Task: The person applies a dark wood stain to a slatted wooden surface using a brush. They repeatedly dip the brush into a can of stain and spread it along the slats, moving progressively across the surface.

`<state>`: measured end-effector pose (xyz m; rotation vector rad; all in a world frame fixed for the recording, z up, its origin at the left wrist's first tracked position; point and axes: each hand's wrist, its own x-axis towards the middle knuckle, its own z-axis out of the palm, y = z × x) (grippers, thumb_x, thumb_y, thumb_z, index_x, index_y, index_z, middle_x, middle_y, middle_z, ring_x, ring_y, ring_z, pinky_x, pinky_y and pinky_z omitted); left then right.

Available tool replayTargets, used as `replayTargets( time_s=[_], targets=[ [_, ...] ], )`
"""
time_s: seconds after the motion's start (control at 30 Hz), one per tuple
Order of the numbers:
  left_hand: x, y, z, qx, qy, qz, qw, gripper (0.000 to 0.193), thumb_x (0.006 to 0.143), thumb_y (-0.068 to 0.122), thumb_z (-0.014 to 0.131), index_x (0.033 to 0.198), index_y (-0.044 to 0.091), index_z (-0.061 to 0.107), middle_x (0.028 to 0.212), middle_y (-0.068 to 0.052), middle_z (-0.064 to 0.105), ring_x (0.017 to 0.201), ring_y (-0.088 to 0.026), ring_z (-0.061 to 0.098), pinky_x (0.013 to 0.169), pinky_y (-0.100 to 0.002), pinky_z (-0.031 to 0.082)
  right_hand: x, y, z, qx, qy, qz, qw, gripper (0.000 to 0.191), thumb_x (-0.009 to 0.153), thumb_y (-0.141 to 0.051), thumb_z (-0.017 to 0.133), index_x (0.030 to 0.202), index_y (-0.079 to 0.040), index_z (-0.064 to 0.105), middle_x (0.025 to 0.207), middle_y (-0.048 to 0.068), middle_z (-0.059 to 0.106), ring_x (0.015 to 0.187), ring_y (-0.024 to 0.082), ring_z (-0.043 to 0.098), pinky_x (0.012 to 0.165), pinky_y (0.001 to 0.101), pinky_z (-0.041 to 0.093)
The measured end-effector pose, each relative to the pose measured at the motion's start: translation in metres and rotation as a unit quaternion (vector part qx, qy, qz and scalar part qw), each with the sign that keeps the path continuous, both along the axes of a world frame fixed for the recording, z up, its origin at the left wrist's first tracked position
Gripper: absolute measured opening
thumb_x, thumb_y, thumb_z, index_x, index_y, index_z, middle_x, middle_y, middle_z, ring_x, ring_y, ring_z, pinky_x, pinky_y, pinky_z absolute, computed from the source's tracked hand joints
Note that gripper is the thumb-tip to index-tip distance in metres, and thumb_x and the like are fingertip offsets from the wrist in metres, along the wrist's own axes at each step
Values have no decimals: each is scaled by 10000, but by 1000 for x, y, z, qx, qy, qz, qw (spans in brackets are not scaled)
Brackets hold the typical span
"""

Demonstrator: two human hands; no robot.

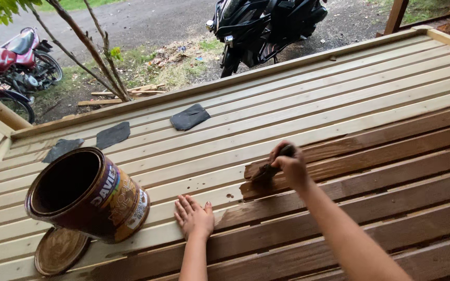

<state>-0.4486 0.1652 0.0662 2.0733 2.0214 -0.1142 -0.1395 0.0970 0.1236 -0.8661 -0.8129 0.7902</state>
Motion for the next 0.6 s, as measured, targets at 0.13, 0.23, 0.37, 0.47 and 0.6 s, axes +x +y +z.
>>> replayTargets(
  time_s=[0.13,0.23,0.37,0.47,0.6],
  targets=[
    [0,-1,2,-11,-2,3,1000,872,1029,568,284,1618,35,-75,1704,-134,-177,1572,-284,-151,1252,-428,-62,88,-16,-17,-40,-186,-149,970,158,666,45,543,755,-62,617,745,71,683,669,181,647,610,318,562],
    [0,-1,3,-21,11,-15,1000,852,1039,556,243,1610,34,-113,1690,-149,-210,1552,-290,-174,1233,-432,-78,178,-64,-11,-10,-529,-286,799,167,738,66,610,673,-88,614,776,81,688,718,179,672,704,333,576],
    [0,-1,2,-7,12,-3,1000,864,1027,567,283,1618,41,-63,1706,-135,-161,1572,-284,-141,1248,-427,-63,221,-80,1,-172,-325,-276,888,170,738,75,620,820,-73,629,798,93,674,719,174,674,643,346,569],
    [1,-1,0,-1,20,-8,1000,863,1030,564,279,1620,35,-60,1705,-141,-147,1571,-289,-136,1247,-434,-62,178,-61,2,-193,-484,-285,805,90,761,-26,687,803,-92,643,745,72,662,666,166,655,581,334,554],
    [0,0,-3,9,17,-9,1000,862,1027,559,274,1615,28,-68,1702,-141,-146,1564,-292,-142,1240,-438,-66,49,-14,-11,-150,-609,-233,743,124,791,-161,777,780,-118,661,676,44,645,595,155,630,499,319,534]
  ],
)
